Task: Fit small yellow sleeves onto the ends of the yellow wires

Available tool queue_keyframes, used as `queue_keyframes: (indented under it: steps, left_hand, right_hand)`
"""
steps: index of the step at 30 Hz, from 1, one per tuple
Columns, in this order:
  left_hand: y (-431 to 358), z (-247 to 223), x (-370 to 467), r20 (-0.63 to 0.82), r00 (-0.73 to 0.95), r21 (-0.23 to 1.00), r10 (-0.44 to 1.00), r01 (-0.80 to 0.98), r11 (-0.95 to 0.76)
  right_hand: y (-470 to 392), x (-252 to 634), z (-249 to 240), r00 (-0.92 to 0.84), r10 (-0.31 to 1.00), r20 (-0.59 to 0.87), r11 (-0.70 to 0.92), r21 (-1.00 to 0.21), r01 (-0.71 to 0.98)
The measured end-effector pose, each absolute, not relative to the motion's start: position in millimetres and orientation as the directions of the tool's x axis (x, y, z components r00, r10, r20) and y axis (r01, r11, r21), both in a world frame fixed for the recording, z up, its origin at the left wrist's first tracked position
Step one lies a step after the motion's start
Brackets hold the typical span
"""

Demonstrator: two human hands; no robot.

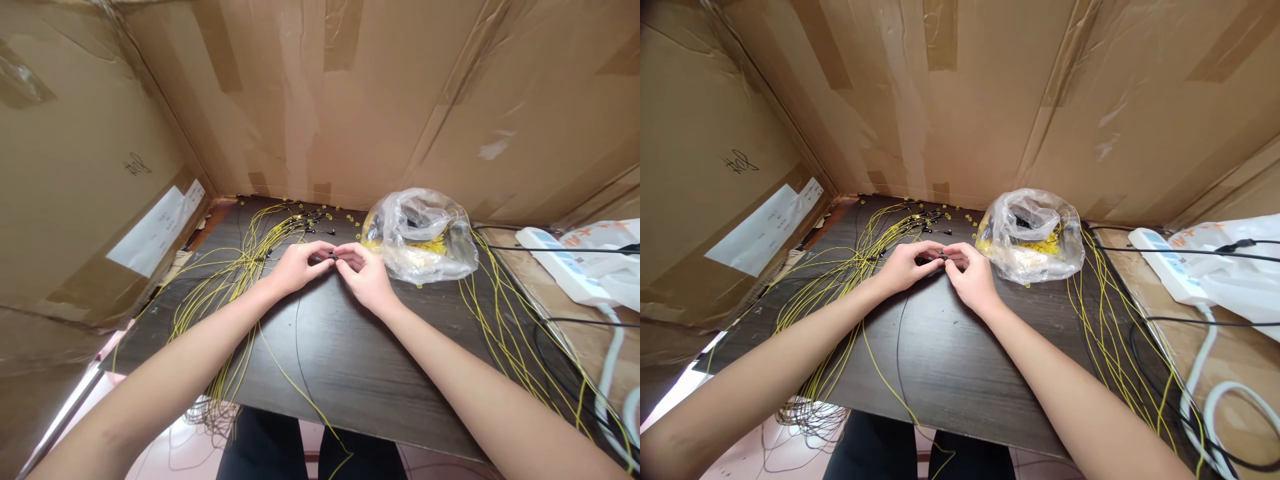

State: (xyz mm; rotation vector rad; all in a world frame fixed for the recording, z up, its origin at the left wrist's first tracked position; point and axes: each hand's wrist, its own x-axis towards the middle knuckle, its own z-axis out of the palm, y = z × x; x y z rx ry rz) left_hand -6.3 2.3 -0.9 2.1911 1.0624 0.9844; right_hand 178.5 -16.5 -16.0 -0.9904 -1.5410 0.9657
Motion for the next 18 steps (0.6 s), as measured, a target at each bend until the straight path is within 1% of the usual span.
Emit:
queue_keyframes:
  steps: [3, 6, 9, 11, 13, 18]
  left_hand:
    - [2.2, 0.2, -6.7, 0.415, 0.409, 0.663, 0.813, 0.476, -0.577]
    - [0.8, 2.4, -6.3, 0.449, 0.367, 0.649, 0.815, 0.493, -0.58]
    - [-0.5, 4.0, -5.6, 0.44, 0.345, 0.674, 0.829, 0.484, -0.559]
    - [-0.7, 4.4, -5.0, 0.425, 0.343, 0.686, 0.838, 0.481, -0.545]
    - [-0.5, 4.4, -4.6, 0.41, 0.336, 0.697, 0.848, 0.484, -0.529]
    - [-0.5, 4.6, -4.0, 0.387, 0.317, 0.716, 0.866, 0.489, -0.499]
  right_hand:
    - [-17.2, 177.4, -14.7, -0.091, 0.934, 0.345, 0.356, -0.922, 0.155]
    - [-17.6, 176.3, -13.6, -0.051, 0.917, 0.395, 0.392, -0.873, 0.29]
    - [-18.3, 176.0, -13.1, -0.078, 0.894, 0.441, 0.428, -0.79, 0.439]
    - [-18.7, 176.3, -13.2, -0.104, 0.885, 0.453, 0.439, -0.743, 0.505]
    - [-18.9, 176.6, -13.4, -0.122, 0.884, 0.451, 0.44, -0.716, 0.542]
    - [-18.7, 176.9, -13.4, -0.134, 0.887, 0.441, 0.432, -0.694, 0.576]
